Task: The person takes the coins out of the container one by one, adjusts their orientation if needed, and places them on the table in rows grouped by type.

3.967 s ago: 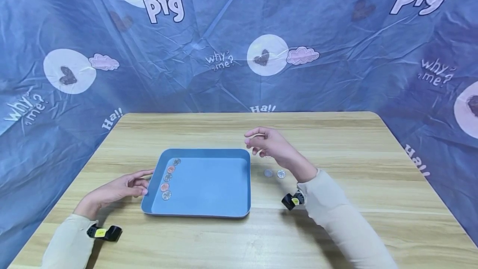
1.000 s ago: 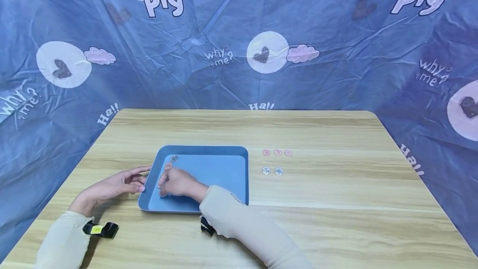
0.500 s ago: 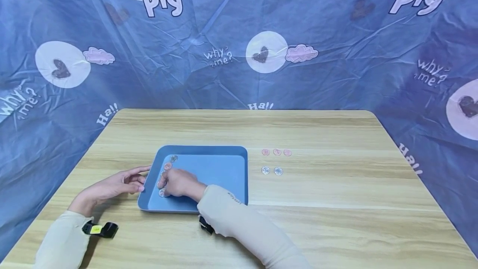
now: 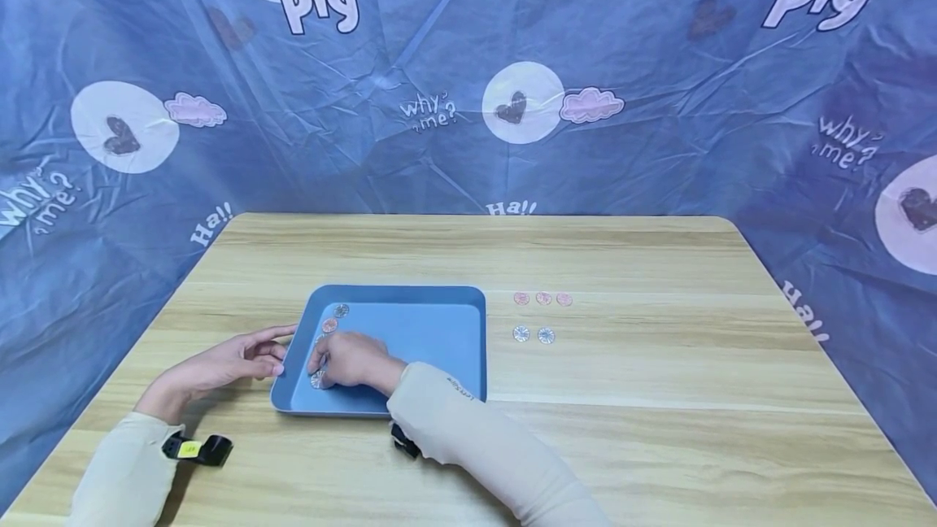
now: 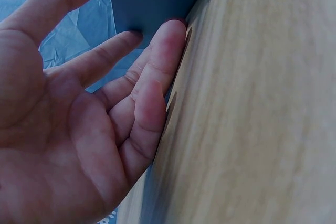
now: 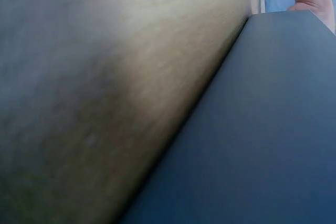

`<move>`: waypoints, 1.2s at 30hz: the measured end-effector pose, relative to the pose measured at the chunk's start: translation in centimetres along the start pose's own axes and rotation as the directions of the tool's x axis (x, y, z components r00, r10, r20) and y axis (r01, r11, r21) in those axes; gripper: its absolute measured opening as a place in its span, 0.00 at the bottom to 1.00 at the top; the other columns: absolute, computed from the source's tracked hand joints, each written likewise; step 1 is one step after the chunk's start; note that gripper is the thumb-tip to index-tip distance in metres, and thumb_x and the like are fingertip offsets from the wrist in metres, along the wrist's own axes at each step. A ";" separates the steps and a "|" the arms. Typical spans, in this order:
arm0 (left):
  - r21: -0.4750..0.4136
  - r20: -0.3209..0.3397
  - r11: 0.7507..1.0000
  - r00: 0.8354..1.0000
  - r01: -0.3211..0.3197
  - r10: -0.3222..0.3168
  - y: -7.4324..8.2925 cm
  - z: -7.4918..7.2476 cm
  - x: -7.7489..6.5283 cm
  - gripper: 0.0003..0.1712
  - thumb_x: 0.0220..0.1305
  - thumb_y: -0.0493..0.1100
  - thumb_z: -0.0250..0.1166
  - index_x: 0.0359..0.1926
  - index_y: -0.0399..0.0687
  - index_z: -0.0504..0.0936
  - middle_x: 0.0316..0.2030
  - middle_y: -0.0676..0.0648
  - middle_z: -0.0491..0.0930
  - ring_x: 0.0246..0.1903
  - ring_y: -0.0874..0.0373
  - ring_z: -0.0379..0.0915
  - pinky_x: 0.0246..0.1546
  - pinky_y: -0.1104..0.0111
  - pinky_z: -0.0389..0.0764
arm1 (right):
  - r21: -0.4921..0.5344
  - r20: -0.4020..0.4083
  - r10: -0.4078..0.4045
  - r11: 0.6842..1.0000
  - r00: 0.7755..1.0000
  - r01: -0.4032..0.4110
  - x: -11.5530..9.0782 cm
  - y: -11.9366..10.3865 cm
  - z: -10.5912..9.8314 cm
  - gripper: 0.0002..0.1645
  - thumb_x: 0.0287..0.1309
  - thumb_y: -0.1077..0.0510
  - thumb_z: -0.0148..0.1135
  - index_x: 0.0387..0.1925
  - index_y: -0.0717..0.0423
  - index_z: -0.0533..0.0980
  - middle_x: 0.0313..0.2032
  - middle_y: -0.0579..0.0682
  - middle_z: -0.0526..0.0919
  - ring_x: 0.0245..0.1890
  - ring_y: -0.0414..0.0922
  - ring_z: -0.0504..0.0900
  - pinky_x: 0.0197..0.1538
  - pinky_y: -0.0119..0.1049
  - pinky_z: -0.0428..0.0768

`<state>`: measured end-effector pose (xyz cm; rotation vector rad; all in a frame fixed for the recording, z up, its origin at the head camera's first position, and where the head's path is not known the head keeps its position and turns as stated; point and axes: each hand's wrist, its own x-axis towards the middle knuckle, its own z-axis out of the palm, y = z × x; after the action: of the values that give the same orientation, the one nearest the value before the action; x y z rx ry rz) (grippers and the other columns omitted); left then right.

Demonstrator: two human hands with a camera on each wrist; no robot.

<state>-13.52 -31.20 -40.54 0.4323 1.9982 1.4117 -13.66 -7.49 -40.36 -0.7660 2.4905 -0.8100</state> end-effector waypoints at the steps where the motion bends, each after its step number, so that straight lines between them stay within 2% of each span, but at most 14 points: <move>1: 0.000 0.002 1.000 1.000 -0.003 0.003 0.0 0.0 0.0 0.45 0.65 0.37 0.60 0.72 0.26 0.43 0.44 0.45 0.73 0.42 0.66 0.75 0.46 0.76 0.79 | -0.005 0.002 -0.004 1.000 1.000 0.004 0.0 0.0 0.0 0.11 0.47 0.60 0.73 0.35 0.44 0.84 0.21 0.37 0.72 0.23 0.33 0.69 0.25 0.24 0.66; 10: 0.014 -0.003 1.000 1.000 0.014 -0.014 0.2 0.1 0.1 0.45 0.65 0.39 0.61 0.72 0.27 0.44 0.44 0.45 0.74 0.42 0.65 0.75 0.45 0.76 0.79 | -0.029 0.014 -0.001 1.000 1.000 0.001 -0.1 0.0 0.1 0.10 0.49 0.58 0.72 0.36 0.43 0.85 0.19 0.37 0.72 0.21 0.32 0.68 0.24 0.25 0.66; 18: 0.044 -0.004 0.999 1.000 0.028 -0.028 0.2 0.0 0.1 0.45 0.67 0.40 0.60 0.73 0.28 0.43 0.45 0.44 0.74 0.42 0.66 0.75 0.44 0.75 0.78 | -0.044 -0.007 -0.007 0.999 1.000 0.006 -0.1 0.0 0.3 0.09 0.48 0.57 0.73 0.34 0.43 0.85 0.22 0.36 0.74 0.24 0.31 0.69 0.26 0.24 0.67; 24: 0.063 -0.015 0.997 0.999 0.036 -0.035 -0.1 0.1 0.1 0.46 0.66 0.41 0.60 0.73 0.29 0.44 0.45 0.43 0.75 0.43 0.66 0.75 0.42 0.74 0.78 | -0.049 -0.014 0.024 0.998 1.000 -0.025 -0.2 -0.1 0.5 0.07 0.48 0.56 0.74 0.31 0.42 0.84 0.23 0.35 0.74 0.24 0.32 0.70 0.26 0.26 0.67; 36: 0.047 -0.019 0.998 0.999 0.046 -0.046 -0.1 0.0 0.1 0.46 0.66 0.40 0.61 0.74 0.31 0.43 0.48 0.37 0.74 0.44 0.64 0.75 0.45 0.75 0.78 | -0.122 -0.020 0.037 0.992 0.999 -0.039 -0.3 -0.2 0.5 0.08 0.48 0.53 0.74 0.30 0.41 0.81 0.26 0.36 0.75 0.28 0.33 0.71 0.29 0.27 0.69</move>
<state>-13.56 -31.13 -40.63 0.3936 2.0464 1.3465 -13.12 -7.67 -40.55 -0.7527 2.5815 -0.6589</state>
